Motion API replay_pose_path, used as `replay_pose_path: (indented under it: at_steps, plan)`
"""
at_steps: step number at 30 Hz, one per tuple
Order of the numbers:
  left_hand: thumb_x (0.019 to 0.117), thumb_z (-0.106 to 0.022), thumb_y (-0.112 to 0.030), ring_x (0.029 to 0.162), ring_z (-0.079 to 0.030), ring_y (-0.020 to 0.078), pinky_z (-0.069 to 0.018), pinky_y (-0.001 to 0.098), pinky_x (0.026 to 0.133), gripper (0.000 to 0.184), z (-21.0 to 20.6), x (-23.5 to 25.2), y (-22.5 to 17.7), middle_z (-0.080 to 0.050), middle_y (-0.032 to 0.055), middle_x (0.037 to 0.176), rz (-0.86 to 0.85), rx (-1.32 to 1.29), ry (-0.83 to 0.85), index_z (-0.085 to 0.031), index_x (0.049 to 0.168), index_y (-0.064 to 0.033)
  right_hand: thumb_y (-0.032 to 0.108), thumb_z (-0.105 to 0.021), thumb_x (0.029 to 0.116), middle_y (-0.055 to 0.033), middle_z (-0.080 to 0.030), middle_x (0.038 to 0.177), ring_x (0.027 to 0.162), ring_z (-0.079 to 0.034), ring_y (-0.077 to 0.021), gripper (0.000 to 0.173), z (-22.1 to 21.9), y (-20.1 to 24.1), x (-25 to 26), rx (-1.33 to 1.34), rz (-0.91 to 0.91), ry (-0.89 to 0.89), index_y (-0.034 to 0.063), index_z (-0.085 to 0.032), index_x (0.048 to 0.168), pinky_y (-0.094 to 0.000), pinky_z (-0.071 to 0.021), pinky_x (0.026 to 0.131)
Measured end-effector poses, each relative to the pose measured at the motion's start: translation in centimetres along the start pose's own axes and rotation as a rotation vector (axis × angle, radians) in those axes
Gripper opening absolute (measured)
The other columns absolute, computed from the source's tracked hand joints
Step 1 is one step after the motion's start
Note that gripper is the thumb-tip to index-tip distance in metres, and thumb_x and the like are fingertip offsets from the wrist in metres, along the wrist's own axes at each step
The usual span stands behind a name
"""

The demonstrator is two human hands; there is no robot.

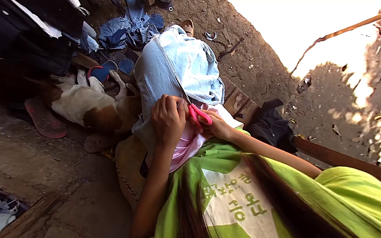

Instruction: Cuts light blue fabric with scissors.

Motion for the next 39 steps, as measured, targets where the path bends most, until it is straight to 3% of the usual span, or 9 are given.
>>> replay_pose_path:
  at_steps: [5,13,18,23,35,39]
  plan:
    - [0.1002,-0.056,-0.014,0.072,-0.061,0.025,-0.0478,0.0367,0.068,0.019,0.0,0.0,0.1,-0.059,0.0123,0.078,-0.005,-0.003,0.009,-0.062,0.089,0.0008,0.036,-0.036,0.1038,0.0092,-0.047,0.06,0.047,-0.04,0.002,0.033,0.2,-0.3,0.1,-0.031,0.08,-0.013,0.0173,-0.053,0.082,-0.0143,-0.0312,0.043]
    - [0.1011,-0.056,-0.015,0.072,-0.06,0.0251,-0.0465,0.0362,0.067,0.021,-0.1,0.1,0.0,-0.059,0.0124,0.079,-0.011,0.001,0.001,-0.061,0.089,0.0007,0.032,-0.033,0.1039,0.0071,-0.049,0.06,0.047,-0.045,0.0003,0.032,-0.4,0.2,0.5,-0.099,0.086,-0.038,0.0147,-0.053,0.085,-0.0149,-0.0351,0.043]
    - [0.1014,-0.055,-0.015,0.072,-0.06,0.0242,-0.0461,0.035,0.068,0.021,-0.1,0.1,0.1,-0.058,0.0117,0.078,-0.019,-0.007,-0.004,-0.061,0.088,0.0006,0.031,-0.031,0.1046,0.0075,-0.046,0.059,0.045,-0.04,0.0003,0.031,-0.5,0.4,0.8,-0.038,0.036,-0.019,0.0162,-0.051,0.086,-0.0148,-0.0321,0.042]
    - [0.1014,-0.056,-0.016,0.072,-0.06,0.0238,-0.0471,0.035,0.068,0.022,0.0,0.0,0.2,-0.059,0.012,0.078,-0.024,-0.025,-0.008,-0.06,0.088,0.001,0.034,-0.033,0.1048,0.0084,-0.045,0.058,0.046,-0.041,0.0004,0.035,-0.2,0.3,0.8,-0.063,0.107,-0.047,0.0167,-0.052,0.082,-0.0152,-0.0332,0.043]
    - [0.1006,-0.056,-0.014,0.072,-0.06,0.0234,-0.047,0.0347,0.068,0.02,-0.1,0.0,0.1,-0.059,0.012,0.079,-0.023,-0.034,-0.019,-0.061,0.088,0.0008,0.03,-0.033,0.1042,0.0074,-0.047,0.059,0.045,-0.041,0.0005,0.03,-0.5,0.4,1.1,-0.058,0.087,-0.048,0.0155,-0.053,0.087,-0.0148,-0.0334,0.041]
    - [0.1012,-0.056,-0.015,0.073,-0.06,0.0241,-0.0475,0.0352,0.069,0.02,-0.1,-0.1,0.1,-0.059,0.0123,0.079,-0.024,-0.036,-0.015,-0.061,0.089,0.0009,0.032,-0.033,0.1039,0.0083,-0.047,0.06,0.05,-0.044,0.0001,0.033,-0.4,0.3,1.2,-0.123,0.17,-0.078,0.0157,-0.054,0.085,-0.0162,-0.0364,0.046]
Point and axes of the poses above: each hand's wrist, its own x-axis towards the middle knuckle, its own z-axis out of the back of the hand, y = z × x, the point moved 3 cm from there along x, towards the middle knuckle
